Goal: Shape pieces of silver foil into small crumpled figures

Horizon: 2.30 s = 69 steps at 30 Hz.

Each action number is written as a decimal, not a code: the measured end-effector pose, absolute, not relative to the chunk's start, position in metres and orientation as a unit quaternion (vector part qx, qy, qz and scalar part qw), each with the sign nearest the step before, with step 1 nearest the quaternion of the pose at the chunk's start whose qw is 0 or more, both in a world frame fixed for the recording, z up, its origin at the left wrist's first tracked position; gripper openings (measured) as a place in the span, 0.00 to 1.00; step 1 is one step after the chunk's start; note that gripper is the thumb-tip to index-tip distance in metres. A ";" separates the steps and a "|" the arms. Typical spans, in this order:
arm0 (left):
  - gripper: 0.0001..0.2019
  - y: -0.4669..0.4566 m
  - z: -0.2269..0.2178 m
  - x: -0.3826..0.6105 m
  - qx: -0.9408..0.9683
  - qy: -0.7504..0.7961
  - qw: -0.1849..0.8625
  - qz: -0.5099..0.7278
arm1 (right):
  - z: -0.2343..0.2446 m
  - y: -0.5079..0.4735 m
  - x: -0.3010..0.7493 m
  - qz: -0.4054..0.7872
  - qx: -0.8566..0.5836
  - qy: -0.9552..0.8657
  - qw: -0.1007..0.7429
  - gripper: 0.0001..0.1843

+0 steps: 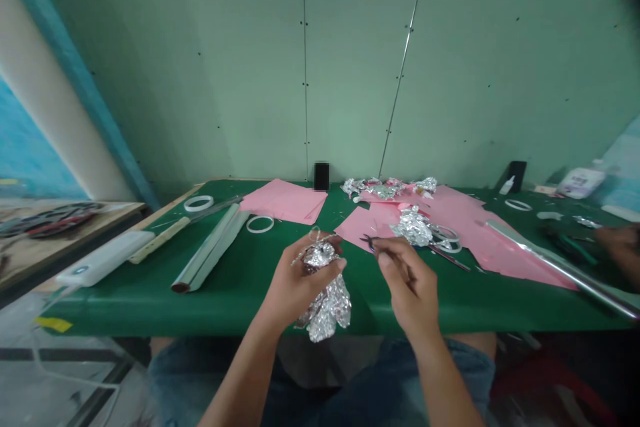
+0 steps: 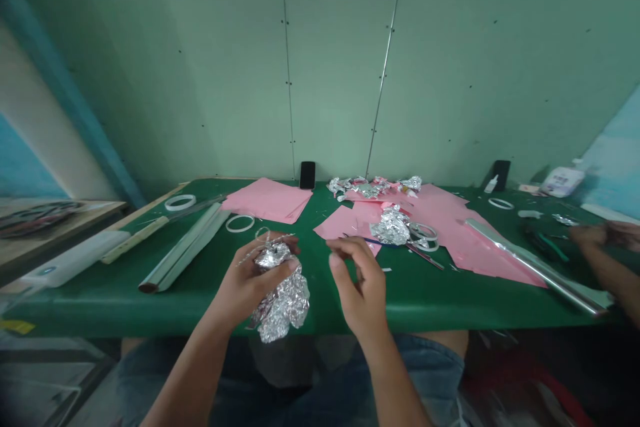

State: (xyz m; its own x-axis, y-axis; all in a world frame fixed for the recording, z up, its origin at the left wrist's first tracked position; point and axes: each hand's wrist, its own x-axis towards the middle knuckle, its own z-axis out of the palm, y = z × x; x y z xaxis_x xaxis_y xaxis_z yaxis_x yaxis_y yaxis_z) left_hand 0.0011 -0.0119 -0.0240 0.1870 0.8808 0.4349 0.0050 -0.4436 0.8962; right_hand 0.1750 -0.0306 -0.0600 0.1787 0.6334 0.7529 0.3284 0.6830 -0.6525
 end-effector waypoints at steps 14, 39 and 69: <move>0.13 0.060 -0.030 0.006 0.685 0.365 0.399 0.488 | 0.020 0.043 0.172 0.078 -0.372 -0.774 0.507 0.12; 0.09 0.254 -0.069 0.024 0.254 0.254 0.790 0.497 | -0.080 0.221 0.172 0.222 -0.453 -0.688 0.522 0.05; 0.21 0.245 -0.089 -0.005 0.640 0.365 0.369 0.566 | -0.089 0.204 0.187 -0.106 -0.404 -0.833 0.363 0.38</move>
State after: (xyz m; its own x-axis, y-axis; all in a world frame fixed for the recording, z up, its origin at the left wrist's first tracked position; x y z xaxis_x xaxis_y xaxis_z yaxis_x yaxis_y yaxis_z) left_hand -0.0052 0.2451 -0.0891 0.0930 0.8858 0.4547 0.0498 -0.4603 0.8864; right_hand 0.1874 0.2036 -0.0888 -0.4101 0.5957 0.6906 0.7495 0.6516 -0.1171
